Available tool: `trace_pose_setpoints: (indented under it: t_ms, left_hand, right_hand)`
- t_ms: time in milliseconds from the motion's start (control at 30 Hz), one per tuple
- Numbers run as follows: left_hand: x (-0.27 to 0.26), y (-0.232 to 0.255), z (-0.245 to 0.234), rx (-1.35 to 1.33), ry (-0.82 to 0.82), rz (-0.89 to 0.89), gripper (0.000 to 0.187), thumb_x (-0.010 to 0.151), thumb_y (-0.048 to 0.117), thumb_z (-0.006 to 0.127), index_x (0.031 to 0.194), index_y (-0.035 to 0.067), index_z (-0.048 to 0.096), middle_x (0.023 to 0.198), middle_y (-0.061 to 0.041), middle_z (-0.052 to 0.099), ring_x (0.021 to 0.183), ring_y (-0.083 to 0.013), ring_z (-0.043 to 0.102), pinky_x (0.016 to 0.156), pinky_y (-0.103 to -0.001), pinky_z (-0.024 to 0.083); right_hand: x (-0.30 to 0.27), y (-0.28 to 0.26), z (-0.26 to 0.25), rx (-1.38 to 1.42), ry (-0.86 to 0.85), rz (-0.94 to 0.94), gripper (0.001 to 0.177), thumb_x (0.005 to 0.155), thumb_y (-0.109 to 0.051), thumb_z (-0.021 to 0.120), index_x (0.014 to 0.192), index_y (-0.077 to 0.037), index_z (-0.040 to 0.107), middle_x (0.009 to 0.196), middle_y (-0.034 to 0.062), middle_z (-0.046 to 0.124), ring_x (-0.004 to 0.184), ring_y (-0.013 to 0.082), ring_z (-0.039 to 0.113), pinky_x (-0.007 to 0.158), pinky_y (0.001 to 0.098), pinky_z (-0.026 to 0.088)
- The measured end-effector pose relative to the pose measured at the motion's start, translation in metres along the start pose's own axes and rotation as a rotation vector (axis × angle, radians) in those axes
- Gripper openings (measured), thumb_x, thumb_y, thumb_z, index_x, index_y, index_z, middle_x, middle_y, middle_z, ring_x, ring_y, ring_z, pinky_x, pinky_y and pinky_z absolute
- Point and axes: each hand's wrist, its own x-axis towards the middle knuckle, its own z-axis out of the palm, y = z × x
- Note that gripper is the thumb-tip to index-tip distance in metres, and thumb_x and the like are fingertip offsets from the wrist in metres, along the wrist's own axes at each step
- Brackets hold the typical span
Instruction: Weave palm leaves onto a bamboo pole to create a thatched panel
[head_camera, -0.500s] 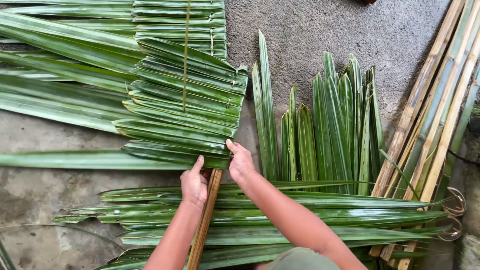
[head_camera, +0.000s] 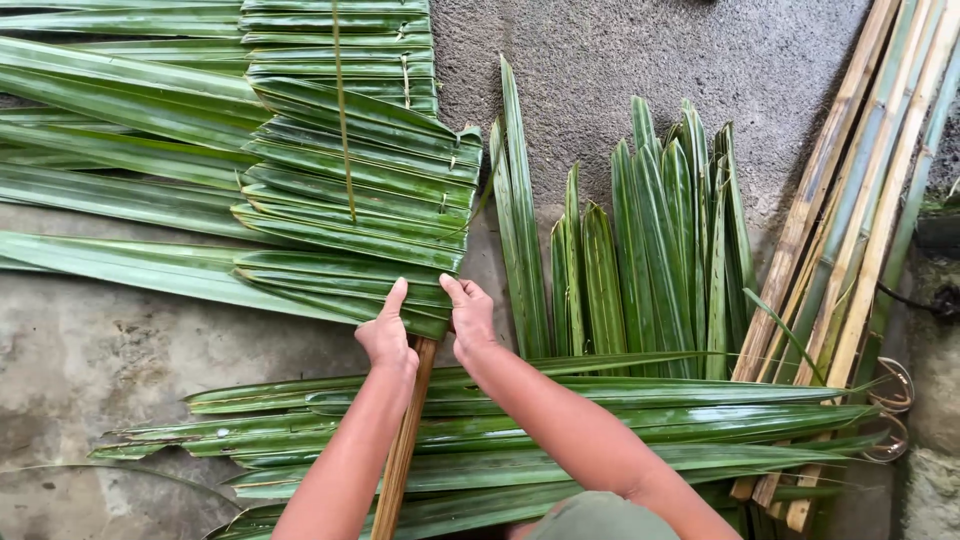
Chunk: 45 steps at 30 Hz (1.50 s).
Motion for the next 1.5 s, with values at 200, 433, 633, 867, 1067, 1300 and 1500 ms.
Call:
trace_pose_setpoints:
  t_ms: [200,433,633,867,1067,1300,1500]
  left_hand:
    - [0.016,-0.007,0.004,-0.003,0.004,0.043,0.072,0.053,0.019,0.108,0.106,-0.009,0.067,0.095,-0.016,0.071,0.092,-0.0217,0.071,0.089,-0.039,0.056]
    - [0.005,-0.005,0.007,-0.052,-0.021,0.084,0.068,0.063,0.019,0.103,0.116,-0.003,0.067,0.106,-0.011,0.072,0.101,-0.0207,0.072,0.094,-0.038,0.055]
    - [0.030,-0.026,0.000,-0.078,-0.041,0.118,0.073,0.069,0.020,0.101,0.127,0.001,0.061,0.116,-0.007,0.070,0.109,-0.0169,0.067,0.100,-0.040,0.055]
    - [0.039,-0.041,-0.004,-0.080,-0.013,0.139,0.055,0.070,0.027,0.101,0.106,-0.002,0.072,0.097,-0.011,0.075,0.092,-0.0161,0.074,0.086,-0.036,0.059]
    - [0.083,-0.086,-0.019,-0.073,-0.035,0.173,0.060,0.071,0.024,0.101,0.113,-0.003,0.069,0.102,-0.010,0.074,0.098,-0.0145,0.071,0.092,-0.037,0.057]
    - [0.046,-0.053,-0.009,-0.078,-0.133,0.224,0.071,0.065,0.008,0.102,0.125,0.001,0.064,0.115,-0.006,0.072,0.110,-0.0116,0.066,0.103,-0.037,0.052]
    - [0.047,-0.048,-0.009,-0.118,-0.105,0.203,0.061,0.061,0.004,0.102,0.113,-0.004,0.071,0.107,-0.015,0.075,0.106,-0.0206,0.071,0.092,-0.039,0.056]
  right_hand:
    - [-0.064,-0.061,0.013,-0.125,-0.033,0.003,0.024,0.076,-0.033,0.092,0.085,-0.020,0.073,0.078,0.0018,0.069,0.071,0.0175,0.066,0.061,0.0336,0.058]
    - [-0.087,-0.085,0.008,-0.067,-0.135,-0.029,0.041,0.079,-0.024,0.090,0.114,-0.019,0.071,0.096,-0.0016,0.071,0.088,0.0124,0.066,0.076,0.0264,0.054]
    - [-0.090,-0.062,-0.007,-0.125,-0.230,0.178,0.044,0.082,-0.032,0.090,0.117,-0.014,0.071,0.101,0.0016,0.070,0.092,0.0199,0.064,0.080,0.0345,0.053]
    - [-0.040,-0.024,-0.017,0.061,-0.148,0.068,0.030,0.085,-0.025,0.089,0.107,-0.008,0.079,0.102,0.0133,0.073,0.096,0.0285,0.069,0.087,0.0467,0.057]
    - [-0.019,-0.004,-0.023,-0.046,-0.138,-0.057,0.026,0.089,-0.030,0.084,0.106,-0.011,0.081,0.099,0.0092,0.074,0.095,0.0219,0.070,0.084,0.0428,0.060]
    - [-0.056,-0.039,-0.014,-0.196,-0.155,-0.168,0.025,0.099,-0.039,0.071,0.107,-0.016,0.077,0.103,0.0010,0.071,0.102,0.0122,0.062,0.094,0.0361,0.055]
    - [-0.120,-0.101,0.001,0.022,-0.436,0.141,0.040,0.100,-0.045,0.064,0.131,-0.020,0.065,0.125,0.0092,0.068,0.114,0.0250,0.064,0.097,0.0411,0.050]
